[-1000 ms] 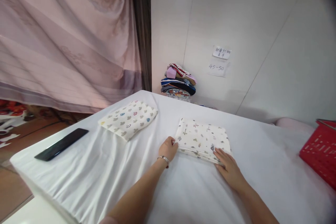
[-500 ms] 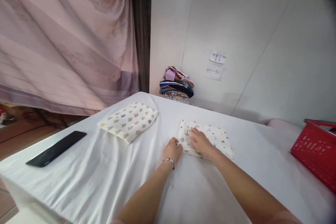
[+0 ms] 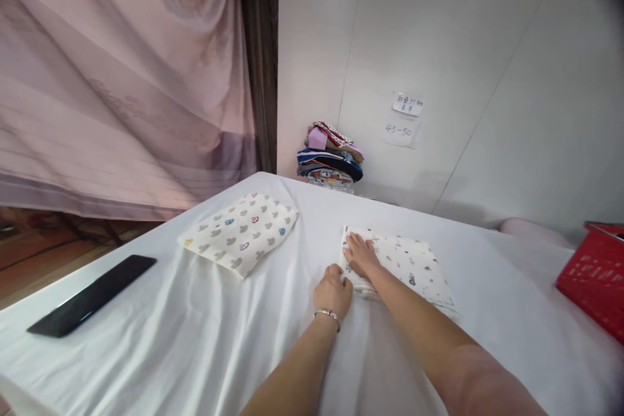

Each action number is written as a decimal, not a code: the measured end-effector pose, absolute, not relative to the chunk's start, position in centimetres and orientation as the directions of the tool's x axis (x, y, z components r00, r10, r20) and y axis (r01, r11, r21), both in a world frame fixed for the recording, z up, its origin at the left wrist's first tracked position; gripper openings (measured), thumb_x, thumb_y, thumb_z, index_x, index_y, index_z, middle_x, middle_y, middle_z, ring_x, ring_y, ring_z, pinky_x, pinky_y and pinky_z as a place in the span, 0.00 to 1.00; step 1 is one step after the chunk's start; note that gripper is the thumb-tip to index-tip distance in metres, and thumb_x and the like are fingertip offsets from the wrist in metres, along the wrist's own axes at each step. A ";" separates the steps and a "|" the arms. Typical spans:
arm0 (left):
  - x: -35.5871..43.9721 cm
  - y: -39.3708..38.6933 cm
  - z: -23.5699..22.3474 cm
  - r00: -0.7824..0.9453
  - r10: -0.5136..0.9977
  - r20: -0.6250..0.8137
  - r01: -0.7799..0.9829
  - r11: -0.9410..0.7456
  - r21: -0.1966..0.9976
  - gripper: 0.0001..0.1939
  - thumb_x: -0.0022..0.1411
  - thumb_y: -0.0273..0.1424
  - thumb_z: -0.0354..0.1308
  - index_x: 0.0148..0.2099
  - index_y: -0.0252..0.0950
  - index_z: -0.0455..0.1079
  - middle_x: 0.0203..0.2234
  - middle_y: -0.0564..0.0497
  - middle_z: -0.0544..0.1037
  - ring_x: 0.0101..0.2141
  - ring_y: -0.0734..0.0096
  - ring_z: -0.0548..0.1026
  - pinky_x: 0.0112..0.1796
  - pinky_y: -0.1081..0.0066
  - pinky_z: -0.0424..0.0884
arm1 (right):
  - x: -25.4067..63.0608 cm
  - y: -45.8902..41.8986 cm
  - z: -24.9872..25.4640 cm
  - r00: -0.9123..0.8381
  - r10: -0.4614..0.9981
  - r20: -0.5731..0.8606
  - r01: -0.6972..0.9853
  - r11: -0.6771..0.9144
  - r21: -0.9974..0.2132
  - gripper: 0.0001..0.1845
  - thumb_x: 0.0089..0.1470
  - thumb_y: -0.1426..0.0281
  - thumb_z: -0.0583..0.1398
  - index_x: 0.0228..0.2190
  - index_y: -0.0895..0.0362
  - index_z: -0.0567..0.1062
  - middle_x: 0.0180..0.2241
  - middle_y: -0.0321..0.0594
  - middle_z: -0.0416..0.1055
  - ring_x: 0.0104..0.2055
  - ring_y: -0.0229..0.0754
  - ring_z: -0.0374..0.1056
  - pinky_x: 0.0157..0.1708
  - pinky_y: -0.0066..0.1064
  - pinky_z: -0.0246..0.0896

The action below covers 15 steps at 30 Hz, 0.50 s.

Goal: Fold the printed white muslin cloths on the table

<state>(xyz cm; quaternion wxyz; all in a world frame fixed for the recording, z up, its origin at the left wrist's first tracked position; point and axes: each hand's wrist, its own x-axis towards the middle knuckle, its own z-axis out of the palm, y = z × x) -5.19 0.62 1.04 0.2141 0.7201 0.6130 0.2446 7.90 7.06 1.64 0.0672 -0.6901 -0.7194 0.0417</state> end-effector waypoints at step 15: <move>-5.3 0.9 1.3 0.158 0.981 0.110 0.771 -0.192 0.607 0.11 0.56 0.29 0.48 0.44 0.38 0.61 0.41 0.48 0.70 0.39 0.67 0.71 0.34 0.70 0.62 | 10.9 3.7 3.6 -0.099 0.995 -0.027 0.965 0.089 -0.247 0.21 0.55 0.63 0.48 0.51 0.52 0.61 0.58 0.40 0.51 0.60 0.42 0.43 0.55 0.41 0.37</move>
